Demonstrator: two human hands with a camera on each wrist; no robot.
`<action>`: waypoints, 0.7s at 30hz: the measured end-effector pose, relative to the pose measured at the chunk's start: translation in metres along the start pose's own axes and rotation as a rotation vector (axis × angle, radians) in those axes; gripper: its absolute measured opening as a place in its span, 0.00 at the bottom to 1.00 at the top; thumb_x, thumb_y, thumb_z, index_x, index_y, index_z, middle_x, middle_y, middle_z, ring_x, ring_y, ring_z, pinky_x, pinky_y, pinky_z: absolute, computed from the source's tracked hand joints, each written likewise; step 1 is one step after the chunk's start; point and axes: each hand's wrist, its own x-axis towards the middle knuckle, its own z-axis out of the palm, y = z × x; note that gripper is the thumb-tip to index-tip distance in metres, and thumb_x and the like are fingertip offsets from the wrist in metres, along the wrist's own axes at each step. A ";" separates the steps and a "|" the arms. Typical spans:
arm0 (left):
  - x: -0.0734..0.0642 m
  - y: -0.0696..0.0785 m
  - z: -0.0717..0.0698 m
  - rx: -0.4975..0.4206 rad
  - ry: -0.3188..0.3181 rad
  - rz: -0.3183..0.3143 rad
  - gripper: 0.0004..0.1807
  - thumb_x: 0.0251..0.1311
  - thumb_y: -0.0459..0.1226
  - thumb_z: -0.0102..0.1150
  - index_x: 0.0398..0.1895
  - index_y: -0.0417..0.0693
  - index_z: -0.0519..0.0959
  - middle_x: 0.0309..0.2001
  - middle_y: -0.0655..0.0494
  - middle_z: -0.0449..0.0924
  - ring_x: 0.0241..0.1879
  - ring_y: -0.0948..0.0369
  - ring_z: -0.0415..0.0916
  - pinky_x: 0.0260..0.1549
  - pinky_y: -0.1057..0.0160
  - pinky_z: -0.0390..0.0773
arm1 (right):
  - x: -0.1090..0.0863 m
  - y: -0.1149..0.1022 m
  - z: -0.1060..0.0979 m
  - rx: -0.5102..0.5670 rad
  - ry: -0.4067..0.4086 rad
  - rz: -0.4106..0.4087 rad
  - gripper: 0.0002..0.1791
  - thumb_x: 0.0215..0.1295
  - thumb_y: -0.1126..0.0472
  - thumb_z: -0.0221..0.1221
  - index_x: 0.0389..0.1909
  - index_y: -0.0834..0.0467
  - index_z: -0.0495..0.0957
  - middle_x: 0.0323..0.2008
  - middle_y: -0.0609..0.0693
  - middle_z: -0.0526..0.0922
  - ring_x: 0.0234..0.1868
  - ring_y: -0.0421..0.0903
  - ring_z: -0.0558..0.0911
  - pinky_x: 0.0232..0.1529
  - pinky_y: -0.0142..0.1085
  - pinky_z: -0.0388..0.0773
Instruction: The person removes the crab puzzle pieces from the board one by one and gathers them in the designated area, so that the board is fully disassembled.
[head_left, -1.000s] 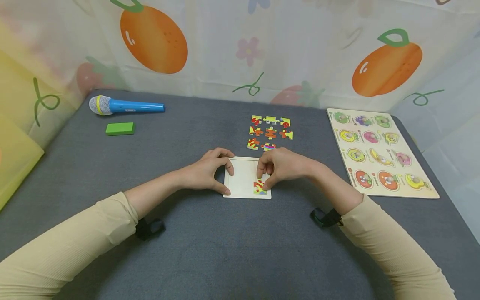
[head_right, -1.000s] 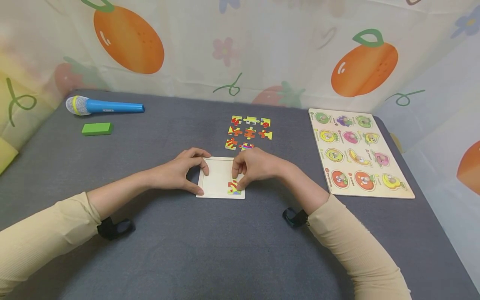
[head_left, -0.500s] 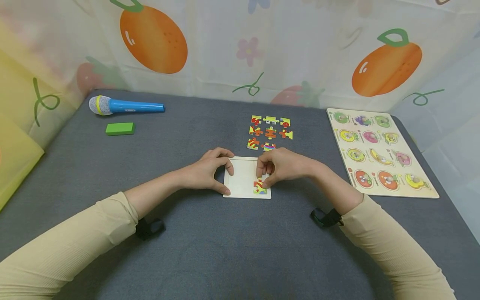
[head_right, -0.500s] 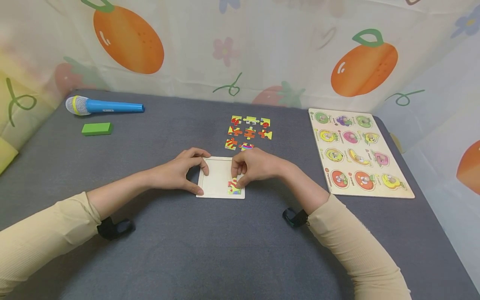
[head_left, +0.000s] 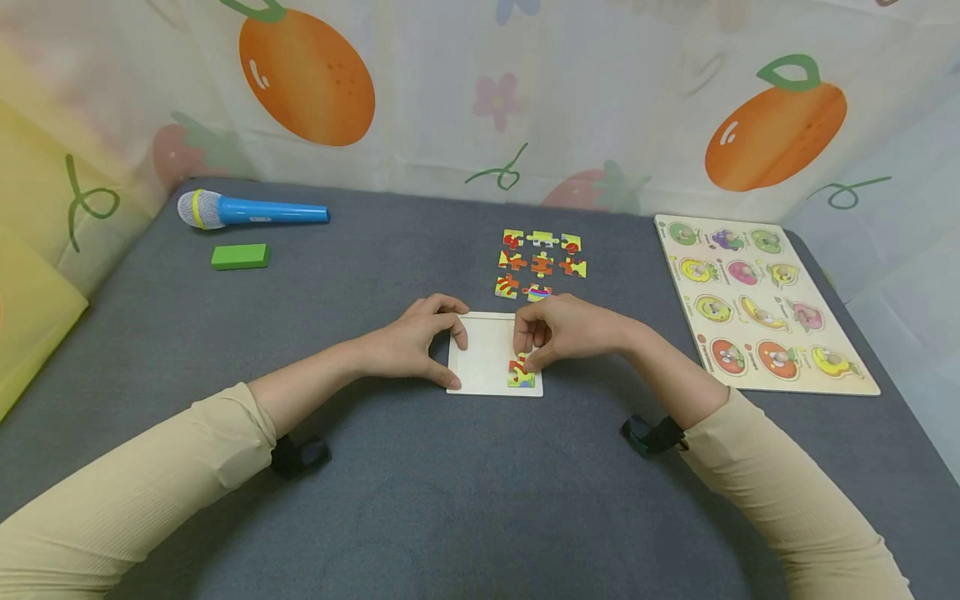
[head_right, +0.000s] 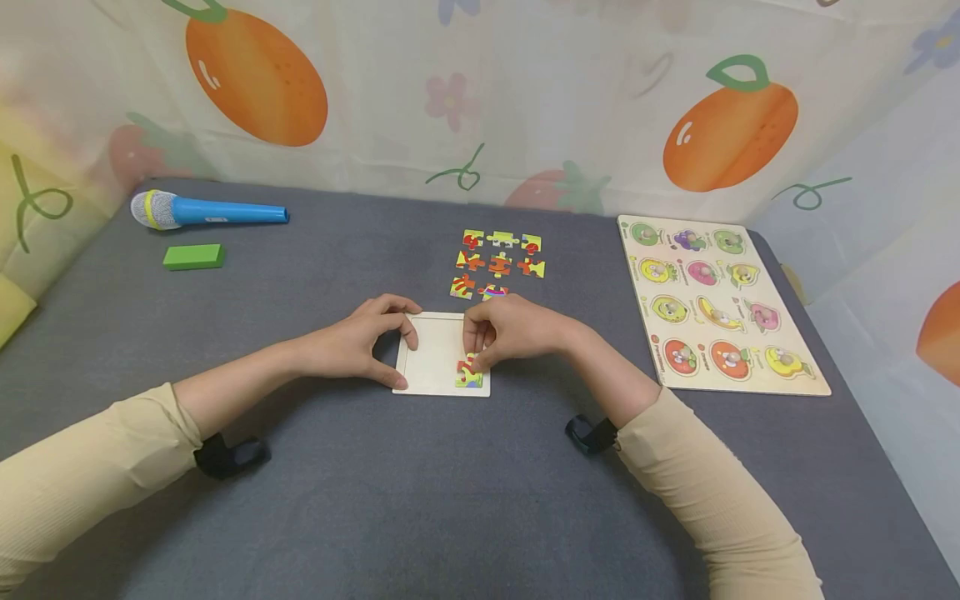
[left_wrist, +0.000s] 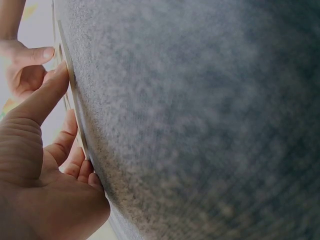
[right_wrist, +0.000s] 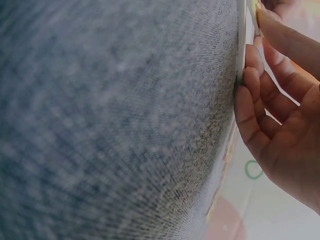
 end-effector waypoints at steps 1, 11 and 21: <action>0.000 0.000 0.000 0.000 0.000 -0.002 0.21 0.43 0.40 0.79 0.39 0.50 0.77 0.71 0.46 0.58 0.71 0.46 0.53 0.69 0.43 0.57 | 0.000 0.000 0.000 -0.001 0.001 -0.004 0.11 0.53 0.58 0.72 0.33 0.53 0.80 0.30 0.46 0.80 0.34 0.42 0.75 0.38 0.34 0.72; 0.000 0.000 0.000 0.010 -0.003 0.007 0.21 0.44 0.41 0.79 0.39 0.50 0.77 0.71 0.46 0.58 0.71 0.45 0.53 0.68 0.42 0.57 | -0.001 -0.002 0.000 0.073 -0.031 -0.006 0.09 0.56 0.62 0.70 0.35 0.53 0.79 0.27 0.46 0.85 0.29 0.40 0.80 0.33 0.32 0.74; 0.000 0.003 -0.001 0.010 -0.007 -0.010 0.21 0.44 0.41 0.78 0.39 0.49 0.77 0.71 0.46 0.59 0.71 0.46 0.53 0.69 0.43 0.57 | -0.002 -0.001 -0.002 0.128 -0.037 -0.015 0.09 0.58 0.64 0.67 0.39 0.53 0.80 0.31 0.47 0.87 0.33 0.42 0.83 0.38 0.35 0.78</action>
